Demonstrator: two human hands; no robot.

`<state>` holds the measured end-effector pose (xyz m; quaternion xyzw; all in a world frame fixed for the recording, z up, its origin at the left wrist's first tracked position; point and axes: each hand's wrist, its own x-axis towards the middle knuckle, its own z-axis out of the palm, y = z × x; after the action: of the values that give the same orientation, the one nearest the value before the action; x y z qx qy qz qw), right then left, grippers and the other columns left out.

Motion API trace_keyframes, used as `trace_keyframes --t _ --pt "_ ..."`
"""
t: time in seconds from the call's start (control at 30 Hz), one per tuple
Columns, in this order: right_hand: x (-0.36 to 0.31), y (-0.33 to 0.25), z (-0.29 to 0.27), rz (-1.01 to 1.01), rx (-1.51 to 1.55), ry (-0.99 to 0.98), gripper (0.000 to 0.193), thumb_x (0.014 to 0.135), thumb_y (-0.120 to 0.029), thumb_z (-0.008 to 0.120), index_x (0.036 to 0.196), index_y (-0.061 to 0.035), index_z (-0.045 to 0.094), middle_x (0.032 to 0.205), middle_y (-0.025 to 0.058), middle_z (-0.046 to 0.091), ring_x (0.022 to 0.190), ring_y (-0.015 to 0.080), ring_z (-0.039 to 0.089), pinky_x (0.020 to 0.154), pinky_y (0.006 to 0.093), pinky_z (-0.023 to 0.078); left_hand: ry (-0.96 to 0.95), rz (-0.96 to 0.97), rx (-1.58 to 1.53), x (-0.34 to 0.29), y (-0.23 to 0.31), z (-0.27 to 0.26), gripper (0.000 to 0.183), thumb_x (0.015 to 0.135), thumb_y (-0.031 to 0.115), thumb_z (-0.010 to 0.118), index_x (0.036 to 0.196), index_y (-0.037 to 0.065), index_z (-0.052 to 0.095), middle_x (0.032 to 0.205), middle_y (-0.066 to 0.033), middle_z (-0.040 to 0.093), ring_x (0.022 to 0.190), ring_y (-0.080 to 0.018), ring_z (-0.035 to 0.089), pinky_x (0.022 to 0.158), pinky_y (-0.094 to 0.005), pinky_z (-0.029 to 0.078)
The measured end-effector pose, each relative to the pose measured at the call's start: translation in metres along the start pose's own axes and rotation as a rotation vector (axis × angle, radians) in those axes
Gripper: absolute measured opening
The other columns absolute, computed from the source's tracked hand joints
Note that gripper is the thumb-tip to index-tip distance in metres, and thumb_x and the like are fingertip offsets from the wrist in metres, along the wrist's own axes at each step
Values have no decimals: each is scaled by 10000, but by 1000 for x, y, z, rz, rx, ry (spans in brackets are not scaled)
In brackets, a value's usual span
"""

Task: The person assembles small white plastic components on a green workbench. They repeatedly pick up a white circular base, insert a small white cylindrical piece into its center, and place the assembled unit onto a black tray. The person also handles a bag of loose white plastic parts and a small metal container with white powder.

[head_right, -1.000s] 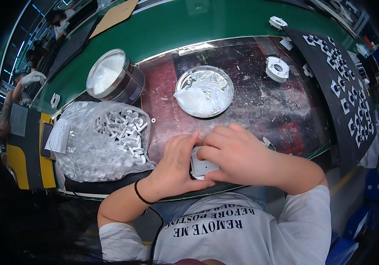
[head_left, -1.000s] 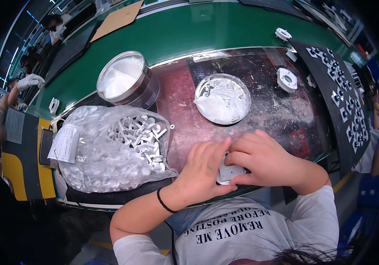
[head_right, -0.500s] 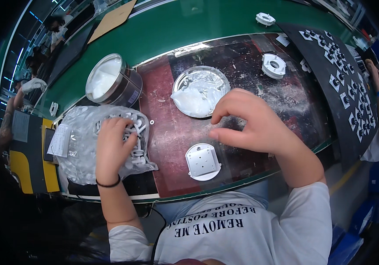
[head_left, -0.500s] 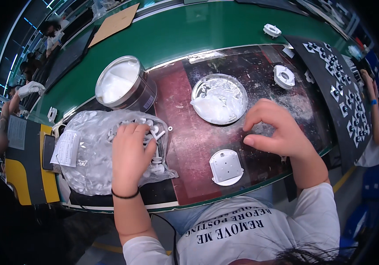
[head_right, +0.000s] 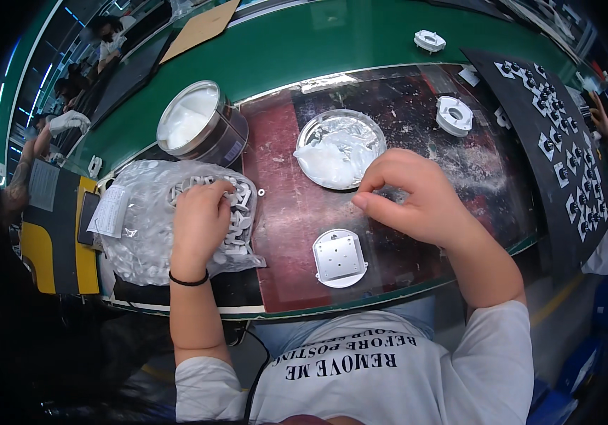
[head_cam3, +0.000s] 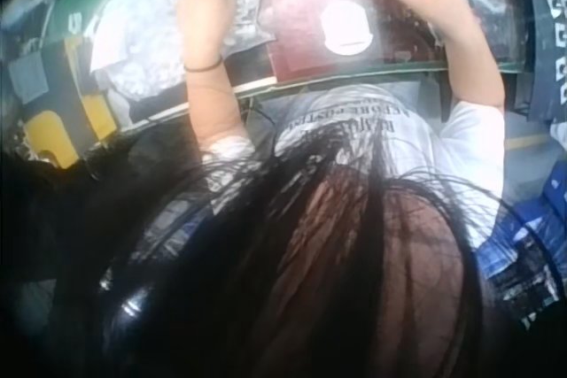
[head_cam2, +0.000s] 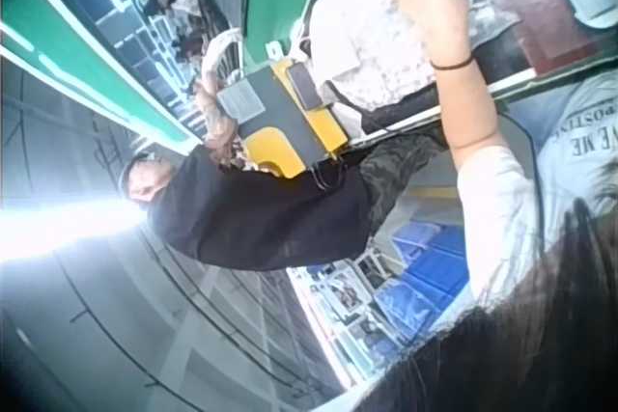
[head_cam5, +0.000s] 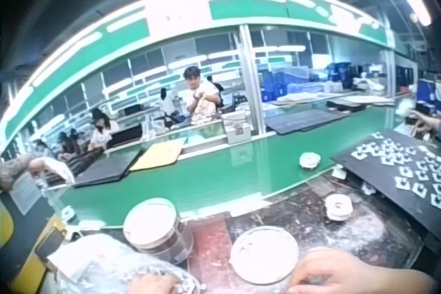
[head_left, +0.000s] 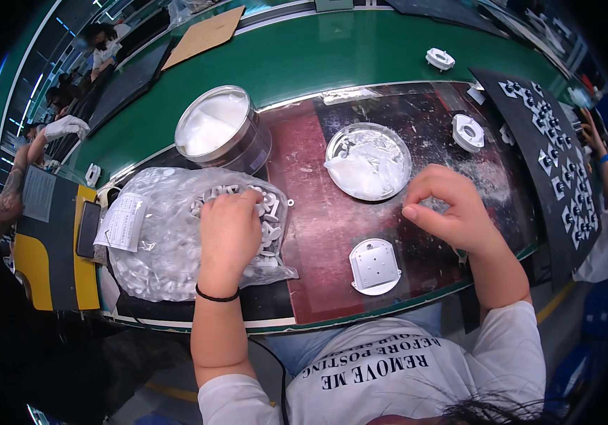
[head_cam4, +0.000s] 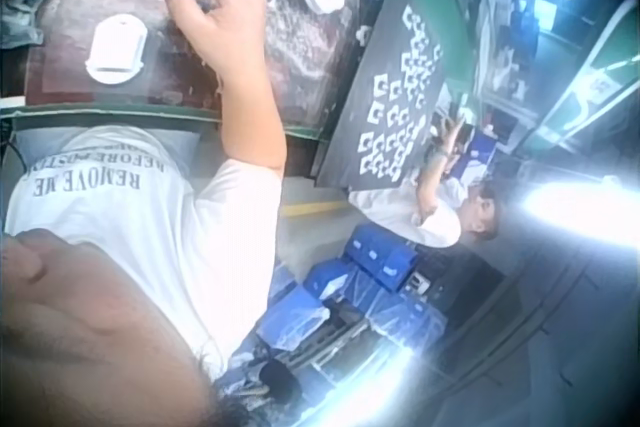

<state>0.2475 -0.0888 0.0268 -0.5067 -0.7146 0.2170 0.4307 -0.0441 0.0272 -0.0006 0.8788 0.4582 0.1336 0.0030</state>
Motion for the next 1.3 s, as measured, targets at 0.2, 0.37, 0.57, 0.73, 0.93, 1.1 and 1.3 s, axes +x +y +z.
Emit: trace_keyframes --t 0.2,0.37,0.57,0.73,0.93,1.1,1.3 --pt "-1 -1 1 -9 21 -18 94 754 -125 692 771 -51 636 787 51 637 776 210 590 707 323 456 196 -31 -337 1 -5 -9 169 804 8 594 963 41 639 805 -95 617 748 -210 590 674 -342 472" --pt "-1 0 16 -63 -14 -35 181 779 -145 670 931 -50 640 944 80 635 886 240 581 784 346 463 50 -142 -1302 -3 23 -8 179 910 49 547 1087 35 574 901 -42 588 780 -94 560 669 -228 469" --pt "1 5 38 -275 -62 -170 231 801 -167 666 1010 -74 634 996 63 632 951 267 576 853 388 444 -334 86 -1760 -22 62 9 296 940 73 522 1223 20 454 976 -45 536 845 -85 530 711 -219 465" --pt "1 5 38 -307 -3 -182 179 779 -174 692 934 -91 661 894 32 646 864 242 597 782 360 472 -288 109 -1808 -23 64 20 254 942 78 525 1182 23 462 970 -52 533 838 -92 532 723 -224 468" --pt "1 6 45 -341 -8 -116 186 758 -161 712 922 -90 661 863 36 635 825 236 595 753 357 474 -277 42 -1794 -27 74 21 241 928 86 549 1144 41 451 927 -79 564 790 -124 548 721 -251 468" --pt "2 6 40 -313 -92 -64 154 756 -123 701 898 -84 654 847 52 627 826 250 586 746 365 470 -193 53 -1769 -27 74 27 352 919 73 550 1239 51 402 1011 -84 534 843 -133 547 771 -267 470" --pt "12 42 -2 -47 -353 150 132 774 -93 663 892 -39 641 862 80 622 868 272 571 777 370 454 35 -9 -1592 -18 60 20 471 890 35 538 1321 43 349 1075 -82 496 893 -137 539 831 -286 461"
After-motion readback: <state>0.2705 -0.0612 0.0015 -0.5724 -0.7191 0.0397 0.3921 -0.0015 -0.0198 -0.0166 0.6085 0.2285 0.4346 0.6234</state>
